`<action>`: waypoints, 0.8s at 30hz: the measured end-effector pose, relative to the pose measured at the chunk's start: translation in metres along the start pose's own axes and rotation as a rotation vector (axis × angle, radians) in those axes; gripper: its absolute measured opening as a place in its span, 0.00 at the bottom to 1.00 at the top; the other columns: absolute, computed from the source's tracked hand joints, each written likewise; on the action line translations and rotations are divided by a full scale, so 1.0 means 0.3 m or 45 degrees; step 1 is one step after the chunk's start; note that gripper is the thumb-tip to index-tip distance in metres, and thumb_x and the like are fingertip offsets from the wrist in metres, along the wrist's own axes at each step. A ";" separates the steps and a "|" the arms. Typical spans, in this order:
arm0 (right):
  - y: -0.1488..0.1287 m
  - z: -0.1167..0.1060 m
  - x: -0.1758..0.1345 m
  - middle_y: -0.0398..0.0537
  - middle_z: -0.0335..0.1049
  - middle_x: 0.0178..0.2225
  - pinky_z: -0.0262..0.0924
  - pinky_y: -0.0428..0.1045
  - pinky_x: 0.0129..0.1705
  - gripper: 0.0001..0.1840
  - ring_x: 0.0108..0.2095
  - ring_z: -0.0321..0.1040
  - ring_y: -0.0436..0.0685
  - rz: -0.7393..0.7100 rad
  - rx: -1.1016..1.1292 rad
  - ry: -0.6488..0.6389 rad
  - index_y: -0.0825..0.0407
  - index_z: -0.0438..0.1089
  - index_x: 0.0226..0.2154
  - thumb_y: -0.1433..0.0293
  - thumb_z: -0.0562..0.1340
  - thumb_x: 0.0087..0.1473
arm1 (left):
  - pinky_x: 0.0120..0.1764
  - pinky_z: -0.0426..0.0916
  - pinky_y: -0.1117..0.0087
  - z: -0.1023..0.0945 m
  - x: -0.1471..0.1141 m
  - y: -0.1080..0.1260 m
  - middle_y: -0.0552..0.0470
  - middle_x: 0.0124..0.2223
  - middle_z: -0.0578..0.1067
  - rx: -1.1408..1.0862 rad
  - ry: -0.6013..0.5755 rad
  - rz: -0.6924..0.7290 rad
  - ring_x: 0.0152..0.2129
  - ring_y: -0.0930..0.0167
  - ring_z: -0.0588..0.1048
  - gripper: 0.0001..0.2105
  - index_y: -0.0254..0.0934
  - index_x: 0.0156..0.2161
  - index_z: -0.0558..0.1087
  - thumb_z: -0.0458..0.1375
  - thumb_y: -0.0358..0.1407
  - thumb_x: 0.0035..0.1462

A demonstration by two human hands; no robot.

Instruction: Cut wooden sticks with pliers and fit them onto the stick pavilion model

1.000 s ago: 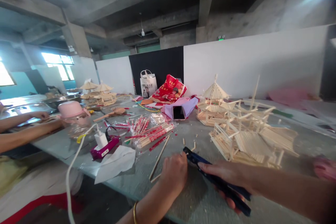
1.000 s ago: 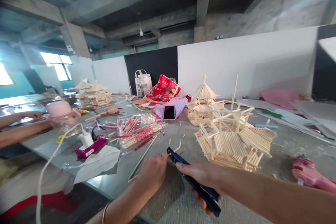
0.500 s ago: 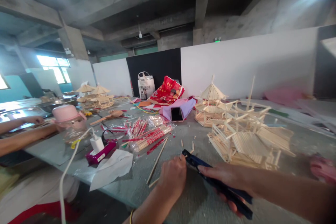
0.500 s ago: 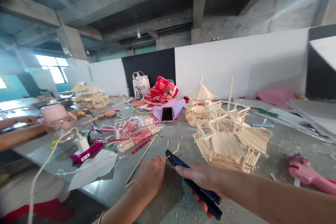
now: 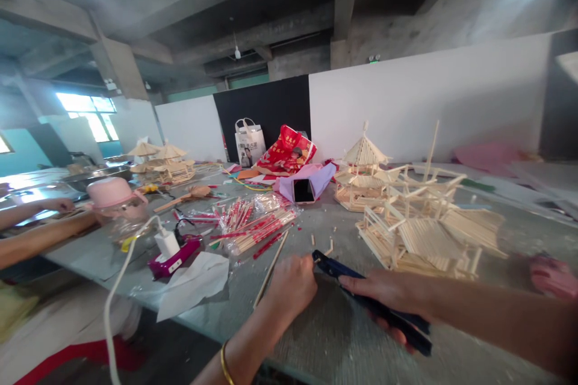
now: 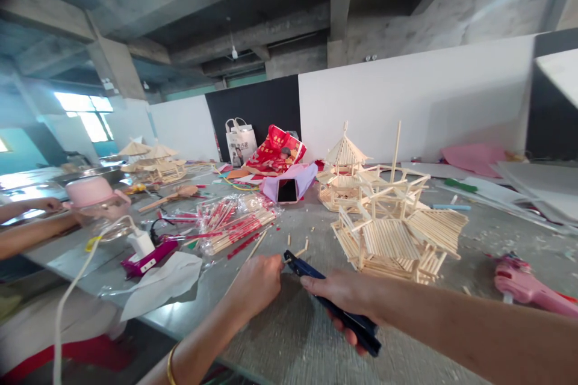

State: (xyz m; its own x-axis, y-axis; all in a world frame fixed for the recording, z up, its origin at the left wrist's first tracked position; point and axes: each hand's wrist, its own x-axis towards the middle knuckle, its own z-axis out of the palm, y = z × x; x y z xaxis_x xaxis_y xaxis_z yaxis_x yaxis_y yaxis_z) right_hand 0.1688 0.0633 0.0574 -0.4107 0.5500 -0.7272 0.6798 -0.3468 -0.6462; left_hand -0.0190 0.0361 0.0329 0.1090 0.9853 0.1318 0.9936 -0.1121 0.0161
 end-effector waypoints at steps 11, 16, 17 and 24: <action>-0.001 0.001 0.020 0.41 0.56 0.12 0.59 0.47 0.10 0.28 0.10 0.57 0.49 -0.022 -0.053 0.020 0.55 0.56 0.18 0.50 0.45 0.55 | 0.29 0.65 0.68 -0.001 -0.013 0.018 0.44 0.28 0.75 0.010 0.010 0.000 0.28 0.64 0.75 0.12 0.34 0.38 0.68 0.44 0.26 0.53; -0.007 0.012 0.003 0.41 0.56 0.12 0.58 0.46 0.10 0.26 0.10 0.56 0.48 -0.024 -0.026 0.068 0.55 0.55 0.19 0.53 0.44 0.56 | 0.28 0.66 0.69 0.009 -0.026 0.032 0.47 0.31 0.75 0.015 0.043 0.032 0.28 0.66 0.75 0.12 0.36 0.38 0.66 0.41 0.26 0.55; -0.006 0.015 0.002 0.41 0.56 0.12 0.58 0.46 0.10 0.26 0.10 0.56 0.49 -0.014 -0.022 0.072 0.55 0.55 0.19 0.53 0.44 0.56 | 0.28 0.66 0.69 0.011 -0.028 0.033 0.47 0.31 0.75 0.018 0.049 0.035 0.28 0.66 0.75 0.12 0.36 0.38 0.66 0.41 0.26 0.56; -0.004 0.014 0.006 0.42 0.56 0.12 0.57 0.45 0.10 0.26 0.09 0.56 0.49 -0.021 0.007 0.062 0.55 0.55 0.19 0.54 0.43 0.57 | 0.28 0.67 0.69 0.022 -0.029 0.040 0.46 0.31 0.74 0.056 0.068 0.032 0.28 0.66 0.74 0.11 0.34 0.38 0.66 0.43 0.25 0.54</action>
State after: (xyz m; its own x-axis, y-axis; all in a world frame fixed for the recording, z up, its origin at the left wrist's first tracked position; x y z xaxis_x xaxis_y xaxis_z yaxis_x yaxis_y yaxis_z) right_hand 0.1646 0.0616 0.0560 -0.3915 0.5919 -0.7045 0.6699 -0.3416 -0.6593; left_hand -0.0078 0.0270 0.0254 0.1334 0.9737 0.1844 0.9910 -0.1298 -0.0316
